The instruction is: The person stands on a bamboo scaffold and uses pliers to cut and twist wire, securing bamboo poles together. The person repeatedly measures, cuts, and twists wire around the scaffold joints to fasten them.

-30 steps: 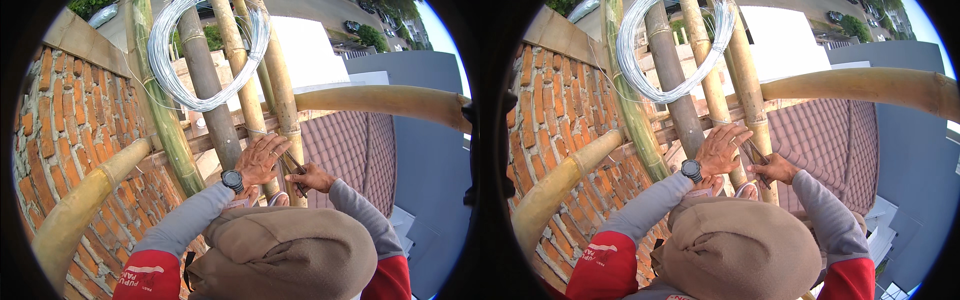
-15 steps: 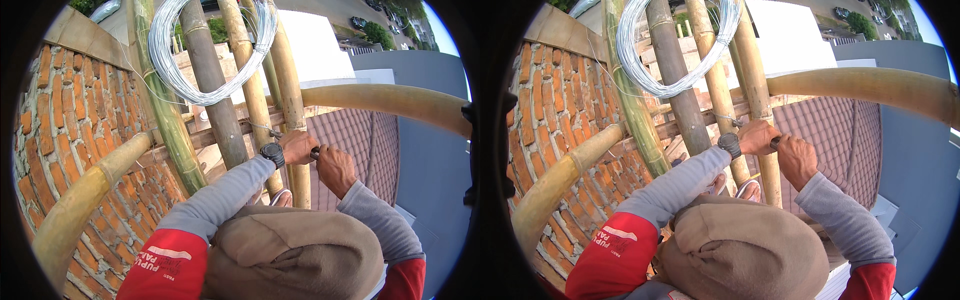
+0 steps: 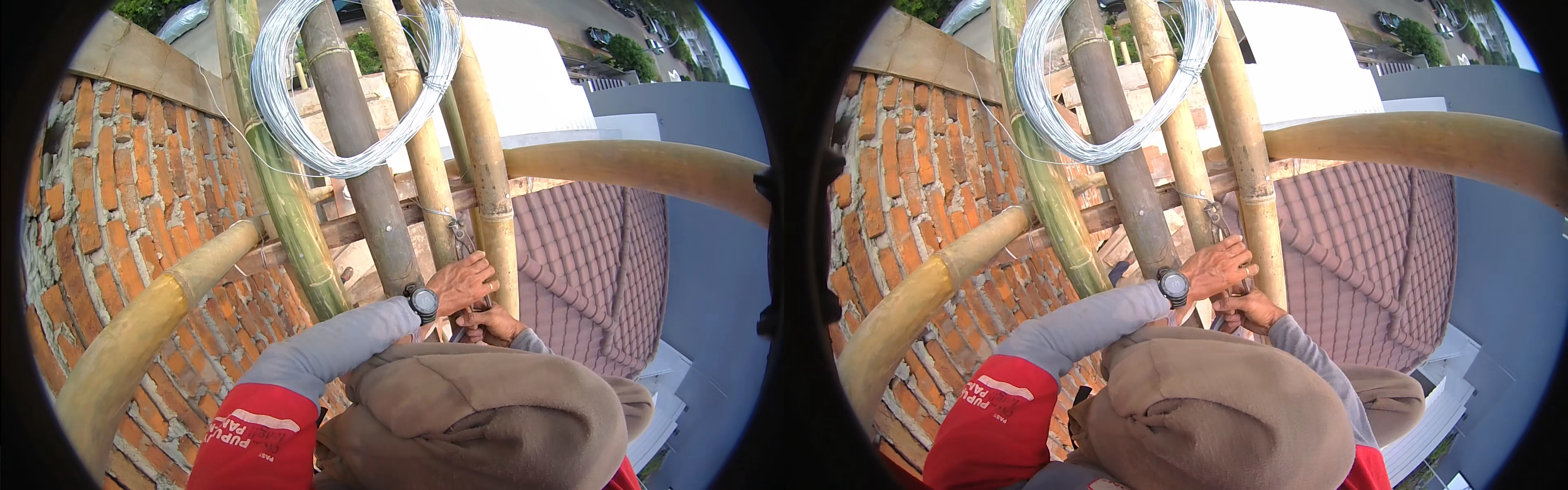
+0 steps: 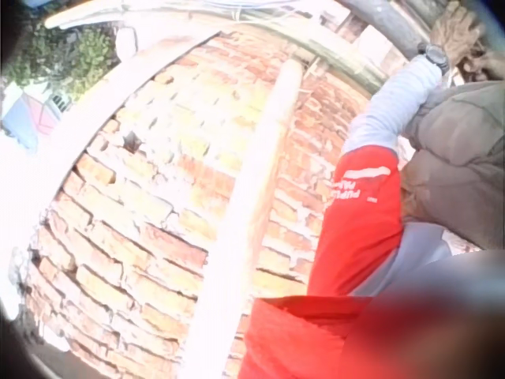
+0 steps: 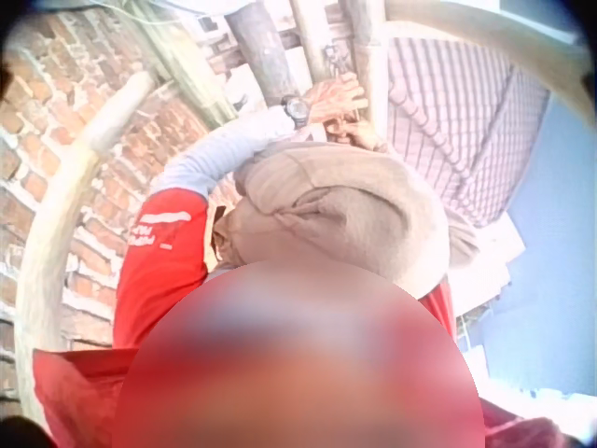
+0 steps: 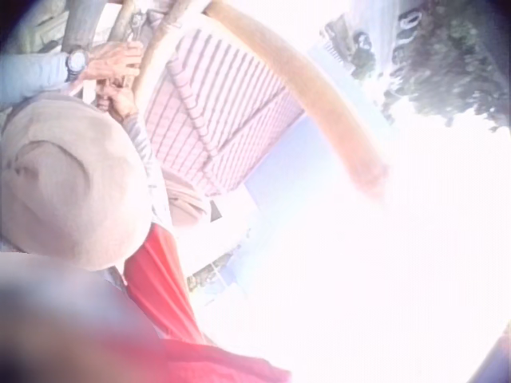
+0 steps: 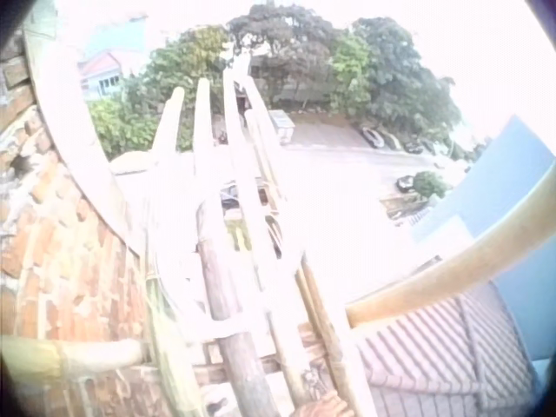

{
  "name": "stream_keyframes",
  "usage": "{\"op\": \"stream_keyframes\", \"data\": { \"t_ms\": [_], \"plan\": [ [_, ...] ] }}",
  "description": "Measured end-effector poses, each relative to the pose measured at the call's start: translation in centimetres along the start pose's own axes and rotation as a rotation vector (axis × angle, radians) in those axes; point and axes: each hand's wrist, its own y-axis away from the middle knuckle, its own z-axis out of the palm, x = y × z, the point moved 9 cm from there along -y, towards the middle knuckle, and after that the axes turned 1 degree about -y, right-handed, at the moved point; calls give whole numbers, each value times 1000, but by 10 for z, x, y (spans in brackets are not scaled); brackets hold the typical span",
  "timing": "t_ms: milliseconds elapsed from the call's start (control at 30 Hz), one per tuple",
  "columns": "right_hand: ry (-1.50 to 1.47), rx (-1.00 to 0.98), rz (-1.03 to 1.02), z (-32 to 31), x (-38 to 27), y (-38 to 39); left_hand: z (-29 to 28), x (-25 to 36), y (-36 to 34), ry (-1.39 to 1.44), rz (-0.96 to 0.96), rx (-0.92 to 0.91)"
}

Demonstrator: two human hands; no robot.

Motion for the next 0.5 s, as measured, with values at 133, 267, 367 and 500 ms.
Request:
{"op": "stream_keyframes", "data": {
  "t_ms": [133, 267, 367, 500],
  "plan": [
    [234, -7, 135, -22, -37, 36, -21, -1, -17, 33, 50, 275],
    [865, 332, 186, -33, -104, 75, -24, -20, -57, 110, -162, 274],
    [1865, 793, -347, 16, -165, 107, -20, -42, -85, 195, -328, 76],
    [2123, 922, -410, 29, -180, 102, -11, -56, -105, 382, -276, -410]
  ]
}}
